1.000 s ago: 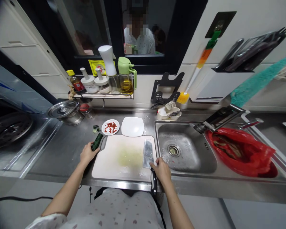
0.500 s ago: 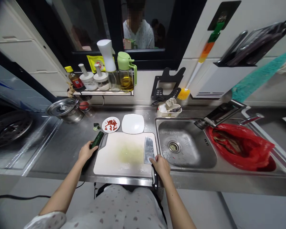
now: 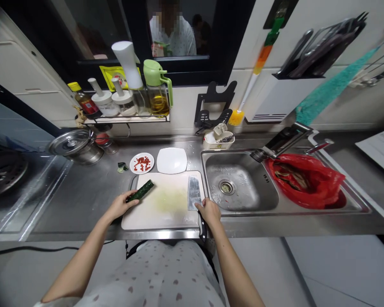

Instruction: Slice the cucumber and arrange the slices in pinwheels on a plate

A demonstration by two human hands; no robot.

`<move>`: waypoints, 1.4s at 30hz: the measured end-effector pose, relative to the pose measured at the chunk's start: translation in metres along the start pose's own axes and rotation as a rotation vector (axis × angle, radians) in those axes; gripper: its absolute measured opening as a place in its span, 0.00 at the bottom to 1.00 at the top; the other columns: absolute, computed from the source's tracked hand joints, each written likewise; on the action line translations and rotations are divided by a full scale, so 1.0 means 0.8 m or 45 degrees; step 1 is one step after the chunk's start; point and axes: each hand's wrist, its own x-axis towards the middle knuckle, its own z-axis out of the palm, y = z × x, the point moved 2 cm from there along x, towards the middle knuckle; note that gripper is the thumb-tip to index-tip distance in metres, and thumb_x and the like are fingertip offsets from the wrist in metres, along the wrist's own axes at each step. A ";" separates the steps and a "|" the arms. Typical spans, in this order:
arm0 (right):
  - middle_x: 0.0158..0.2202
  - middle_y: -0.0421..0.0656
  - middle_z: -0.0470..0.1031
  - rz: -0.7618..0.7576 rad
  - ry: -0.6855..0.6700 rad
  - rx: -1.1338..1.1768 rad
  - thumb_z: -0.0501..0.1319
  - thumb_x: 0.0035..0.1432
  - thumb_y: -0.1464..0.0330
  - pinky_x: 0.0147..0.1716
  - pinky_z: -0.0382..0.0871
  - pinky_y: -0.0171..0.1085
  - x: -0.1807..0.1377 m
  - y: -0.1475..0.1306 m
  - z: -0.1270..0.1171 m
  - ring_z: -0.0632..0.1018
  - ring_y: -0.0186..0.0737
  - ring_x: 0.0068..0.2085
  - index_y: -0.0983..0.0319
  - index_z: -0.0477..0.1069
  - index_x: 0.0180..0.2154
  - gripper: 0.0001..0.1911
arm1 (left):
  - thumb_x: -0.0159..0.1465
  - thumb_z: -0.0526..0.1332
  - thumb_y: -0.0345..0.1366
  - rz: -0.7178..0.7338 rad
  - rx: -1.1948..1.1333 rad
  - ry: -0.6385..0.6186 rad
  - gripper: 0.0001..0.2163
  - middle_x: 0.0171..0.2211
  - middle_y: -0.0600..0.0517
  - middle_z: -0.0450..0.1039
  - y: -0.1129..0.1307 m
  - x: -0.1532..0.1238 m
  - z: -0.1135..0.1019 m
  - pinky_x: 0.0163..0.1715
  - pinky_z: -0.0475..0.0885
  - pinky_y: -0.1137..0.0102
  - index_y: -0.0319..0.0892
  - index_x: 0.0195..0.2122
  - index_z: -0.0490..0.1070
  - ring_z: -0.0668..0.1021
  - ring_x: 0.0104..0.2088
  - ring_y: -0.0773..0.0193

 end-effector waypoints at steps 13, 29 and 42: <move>0.24 0.38 0.69 -0.037 0.029 0.180 0.61 0.54 0.57 0.26 0.52 0.32 0.008 0.005 0.007 0.69 0.36 0.27 0.58 0.61 0.27 0.15 | 0.60 0.61 0.46 0.113 0.219 -0.237 0.21 0.45 0.48 0.77 0.009 0.008 0.035 0.47 0.68 0.63 0.47 0.54 0.71 0.76 0.47 0.54; 0.22 0.35 0.67 -0.125 0.043 0.518 0.53 0.58 0.59 0.28 0.57 0.32 0.011 -0.013 0.024 0.70 0.37 0.26 0.59 0.62 0.34 0.10 | 0.68 0.50 0.40 0.281 0.408 -0.105 0.20 0.51 0.46 0.73 0.010 0.006 0.042 0.54 0.66 0.60 0.46 0.58 0.67 0.72 0.53 0.55; 0.43 0.50 0.77 -0.238 -0.146 0.014 0.51 0.64 0.63 0.33 0.58 0.34 -0.014 -0.049 0.005 0.76 0.44 0.42 0.63 0.69 0.45 0.15 | 0.67 0.54 0.44 0.329 0.560 0.064 0.23 0.44 0.46 0.71 0.025 -0.006 0.061 0.47 0.67 0.63 0.48 0.63 0.62 0.72 0.45 0.55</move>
